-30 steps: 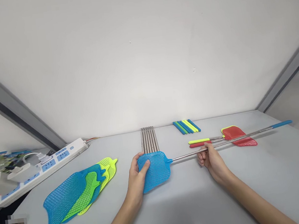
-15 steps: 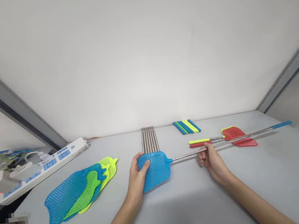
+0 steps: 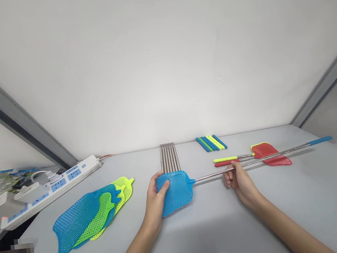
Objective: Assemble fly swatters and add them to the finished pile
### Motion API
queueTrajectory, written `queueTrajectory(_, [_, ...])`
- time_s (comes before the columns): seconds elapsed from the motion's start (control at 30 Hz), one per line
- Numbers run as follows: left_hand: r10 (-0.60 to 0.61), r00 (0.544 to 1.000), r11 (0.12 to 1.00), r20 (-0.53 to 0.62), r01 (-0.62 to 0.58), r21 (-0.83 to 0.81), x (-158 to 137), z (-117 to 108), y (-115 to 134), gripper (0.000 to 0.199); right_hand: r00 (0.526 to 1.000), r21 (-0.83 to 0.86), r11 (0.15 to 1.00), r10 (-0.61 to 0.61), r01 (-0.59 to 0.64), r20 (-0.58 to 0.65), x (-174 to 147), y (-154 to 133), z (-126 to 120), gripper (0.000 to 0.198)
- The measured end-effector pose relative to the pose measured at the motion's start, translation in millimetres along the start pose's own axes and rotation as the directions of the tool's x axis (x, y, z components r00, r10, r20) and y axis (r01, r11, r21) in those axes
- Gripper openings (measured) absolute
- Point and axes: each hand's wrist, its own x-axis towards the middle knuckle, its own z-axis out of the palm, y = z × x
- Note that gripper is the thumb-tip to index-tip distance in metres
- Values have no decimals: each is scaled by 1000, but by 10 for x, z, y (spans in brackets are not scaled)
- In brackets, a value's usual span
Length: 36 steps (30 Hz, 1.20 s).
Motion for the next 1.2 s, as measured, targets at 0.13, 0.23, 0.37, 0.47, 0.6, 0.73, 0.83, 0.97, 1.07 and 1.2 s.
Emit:
queueTrajectory(0.13, [-1,1000,1000,1,1,10,4,-3,-4,40,1000,6,1000,4,-4,-5,5,-2,13,37])
queueTrajectory(0.23, [-1,1000,1000,6,1,10,0,2,-2,40,1000,7,1000,5,-5,-10,8,-3,14,37])
queueTrajectory(0.37, [19,1000,998,5,-19,67,18,-7,-12,39,1000,-14,1000,0,0,10,5,2,0,37])
queueTrajectory(0.47, [114,994,964,-4,-109,244,64,-50,-14,38,1000,-32,999,8,-8,5,-1,6,-4,36])
queueTrajectory(0.6, [312,950,796,-23,-248,552,112,-136,29,48,997,-68,997,44,-40,56,-30,-12,21,37])
queueTrajectory(0.73, [502,865,530,26,-331,780,81,-174,104,47,969,-80,992,113,-98,220,-87,-37,63,37])
queueTrajectory(0.83, [564,816,316,123,-351,881,22,-152,152,43,932,-125,987,136,-99,336,-132,-32,90,34])
queueTrajectory(0.97, [466,752,120,466,-576,808,-41,-106,193,33,884,-178,981,150,-77,443,-185,-22,116,34])
queueTrajectory(1.07, [385,710,120,590,-672,731,-60,-92,218,29,880,-175,983,130,-54,457,-209,-33,132,35])
queueTrajectory(1.2, [337,716,157,612,-683,713,-105,-88,273,25,872,-214,976,131,-30,473,-225,-39,148,38])
